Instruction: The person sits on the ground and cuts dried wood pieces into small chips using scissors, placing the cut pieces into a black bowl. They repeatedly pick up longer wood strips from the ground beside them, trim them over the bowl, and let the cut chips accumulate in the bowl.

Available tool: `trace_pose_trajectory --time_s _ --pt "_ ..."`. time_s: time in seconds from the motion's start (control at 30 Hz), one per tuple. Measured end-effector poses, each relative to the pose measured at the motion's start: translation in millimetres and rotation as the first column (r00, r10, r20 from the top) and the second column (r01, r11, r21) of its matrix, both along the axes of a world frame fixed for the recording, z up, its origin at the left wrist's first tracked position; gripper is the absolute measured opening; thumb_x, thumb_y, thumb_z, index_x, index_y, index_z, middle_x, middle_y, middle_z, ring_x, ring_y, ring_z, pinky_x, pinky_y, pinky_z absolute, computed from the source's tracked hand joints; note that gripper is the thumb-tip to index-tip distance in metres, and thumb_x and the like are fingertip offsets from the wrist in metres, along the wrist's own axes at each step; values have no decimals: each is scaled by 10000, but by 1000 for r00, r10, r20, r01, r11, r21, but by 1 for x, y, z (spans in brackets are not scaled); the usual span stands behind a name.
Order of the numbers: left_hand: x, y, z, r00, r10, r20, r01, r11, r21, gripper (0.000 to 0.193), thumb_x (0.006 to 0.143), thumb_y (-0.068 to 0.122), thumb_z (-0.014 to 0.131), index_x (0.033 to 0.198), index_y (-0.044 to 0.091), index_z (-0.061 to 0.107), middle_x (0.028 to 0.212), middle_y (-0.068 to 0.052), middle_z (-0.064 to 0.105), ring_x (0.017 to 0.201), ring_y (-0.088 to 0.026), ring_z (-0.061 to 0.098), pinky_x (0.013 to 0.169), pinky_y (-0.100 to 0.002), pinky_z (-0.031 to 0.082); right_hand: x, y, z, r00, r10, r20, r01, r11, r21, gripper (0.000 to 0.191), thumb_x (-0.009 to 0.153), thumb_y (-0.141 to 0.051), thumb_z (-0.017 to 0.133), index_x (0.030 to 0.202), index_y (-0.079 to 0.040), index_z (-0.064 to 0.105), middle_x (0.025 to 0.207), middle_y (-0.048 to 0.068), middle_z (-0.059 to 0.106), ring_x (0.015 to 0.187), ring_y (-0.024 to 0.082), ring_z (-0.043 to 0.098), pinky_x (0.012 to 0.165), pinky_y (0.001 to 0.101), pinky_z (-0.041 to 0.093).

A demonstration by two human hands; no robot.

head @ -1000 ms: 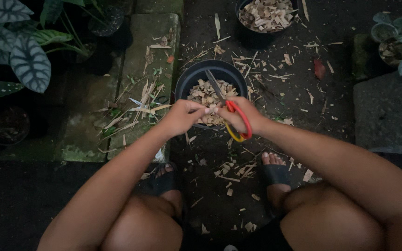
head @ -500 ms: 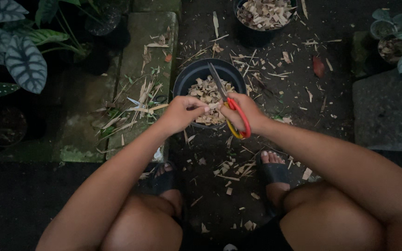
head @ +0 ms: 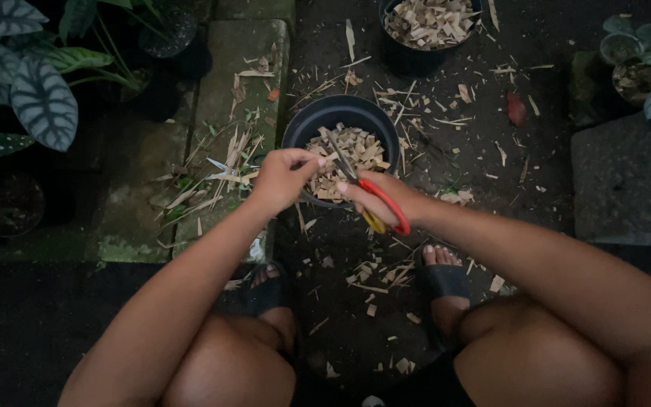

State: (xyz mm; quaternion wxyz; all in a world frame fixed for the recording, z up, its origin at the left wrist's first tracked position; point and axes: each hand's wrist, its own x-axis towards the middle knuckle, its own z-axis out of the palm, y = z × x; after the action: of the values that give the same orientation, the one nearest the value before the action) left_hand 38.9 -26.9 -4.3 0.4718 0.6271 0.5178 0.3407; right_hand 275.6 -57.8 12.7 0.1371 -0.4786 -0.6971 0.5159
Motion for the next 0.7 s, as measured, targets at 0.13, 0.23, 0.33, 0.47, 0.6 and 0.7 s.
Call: trace_pose_trajectory --time_s 0.13,0.23,0.33,0.47,0.6,0.7 --pt "-1 -1 -4 997 24 -73 -21 999 40 212 936 199 743 1022 11 790 882 -46 793 791 -85 701 726 -261 551 -1 1 1 994 -45 97 31 989 147 638 997 -655 424 777 -95 634 643 11 594 576 149 621 576 325 535" --pt "0 1 -6 998 57 -28 -56 998 34 208 932 188 736 1032 13 787 894 -47 798 801 -80 714 733 -259 558 0 2 1 985 -44 167 36 998 48 636 980 -670 433 804 -95 638 637 17 604 570 157 629 572 333 547" --pt "-1 2 -7 999 34 40 -35 999 34 203 942 176 727 1027 -1 781 900 -53 800 816 -79 717 749 -256 564 -1 0 1 1000 -10 -28 9 999 -46 621 977 -679 419 824 -116 632 659 2 619 599 149 640 599 322 564" --pt "-1 1 -9 1000 -6 0 6 999 54 204 944 173 730 1024 -5 789 900 -53 804 815 -79 714 756 -252 558 -3 -3 3 997 19 80 -22 999 39 617 955 -681 410 821 -119 625 652 11 608 592 163 644 586 345 551" --pt "1 1 -8 999 30 -38 -29 999 16 220 938 189 745 1040 -1 786 886 -66 800 788 -89 696 727 -270 552 -2 0 10 977 16 210 -43 992 122 650 976 -671 372 777 -128 670 612 13 621 558 160 648 591 335 545" --pt "0 0 -5 999 31 -8 -31 999 9 218 937 196 733 1034 9 787 889 -61 805 796 -88 715 744 -266 562 -2 -1 14 977 26 210 -45 995 88 656 992 -659 370 777 -112 663 609 19 608 543 170 627 569 346 545"
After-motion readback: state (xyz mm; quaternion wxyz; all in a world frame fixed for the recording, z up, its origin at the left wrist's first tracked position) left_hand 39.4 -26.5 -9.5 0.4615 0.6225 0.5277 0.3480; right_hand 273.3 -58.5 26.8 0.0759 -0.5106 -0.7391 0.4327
